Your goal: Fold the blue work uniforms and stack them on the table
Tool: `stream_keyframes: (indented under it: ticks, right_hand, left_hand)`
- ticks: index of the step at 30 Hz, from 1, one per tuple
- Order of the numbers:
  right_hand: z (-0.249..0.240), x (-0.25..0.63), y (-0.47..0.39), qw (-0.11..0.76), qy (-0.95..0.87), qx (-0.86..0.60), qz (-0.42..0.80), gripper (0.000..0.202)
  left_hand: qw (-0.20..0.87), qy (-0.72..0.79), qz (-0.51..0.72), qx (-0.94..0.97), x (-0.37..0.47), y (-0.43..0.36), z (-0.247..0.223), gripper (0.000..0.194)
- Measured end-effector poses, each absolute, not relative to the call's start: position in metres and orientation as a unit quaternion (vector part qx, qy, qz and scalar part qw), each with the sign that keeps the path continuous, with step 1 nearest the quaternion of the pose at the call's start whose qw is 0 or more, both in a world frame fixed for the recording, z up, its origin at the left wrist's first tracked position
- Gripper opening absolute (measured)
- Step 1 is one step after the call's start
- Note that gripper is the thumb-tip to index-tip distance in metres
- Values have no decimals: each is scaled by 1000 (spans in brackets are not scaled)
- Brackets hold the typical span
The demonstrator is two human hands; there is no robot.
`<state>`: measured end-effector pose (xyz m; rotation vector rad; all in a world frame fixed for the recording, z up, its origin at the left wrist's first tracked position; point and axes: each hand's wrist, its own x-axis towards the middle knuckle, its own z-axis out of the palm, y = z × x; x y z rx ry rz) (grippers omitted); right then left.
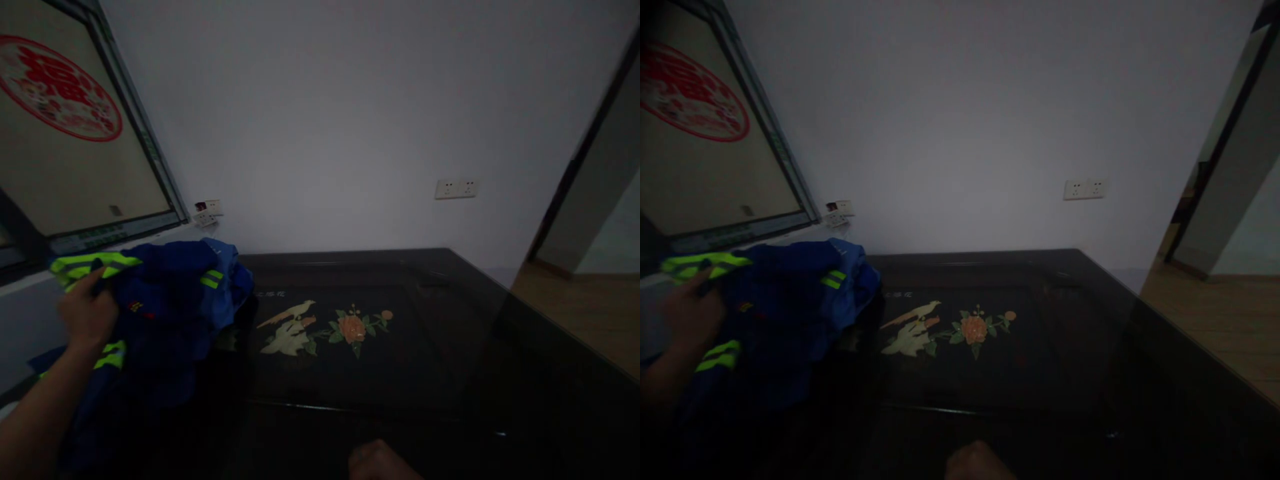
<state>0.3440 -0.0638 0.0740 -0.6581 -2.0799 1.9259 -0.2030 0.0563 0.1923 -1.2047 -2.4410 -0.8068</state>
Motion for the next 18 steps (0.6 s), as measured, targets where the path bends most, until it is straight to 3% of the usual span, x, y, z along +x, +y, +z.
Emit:
stream_keyframes:
  ticks: [4, 7, 11, 14, 18]
  right_hand:
    - [108, 344, -57, 92, -707, -269, 647, 69]
    - [140, 348, -41, 84, -608, -353, 706, 57]
    - [176, 361, -7, 205, -525, -431, 705, 46]
    - [195, 377, 17, 290, -541, -465, 638, 42]
    - [208, 404, 36, 353, -562, -524, 534, 39]
  left_hand:
    - [202, -741, -427, -477, -140, 77, 242, 37]
    - [196, -641, -466, -577, -81, 76, 269, 29]
    - [172, -564, -496, -637, -1, 54, 276, 26]
    - [69, -523, -504, -684, 61, 34, 264, 32]
    - [-223, -450, -435, -747, 134, 24, 240, 43]
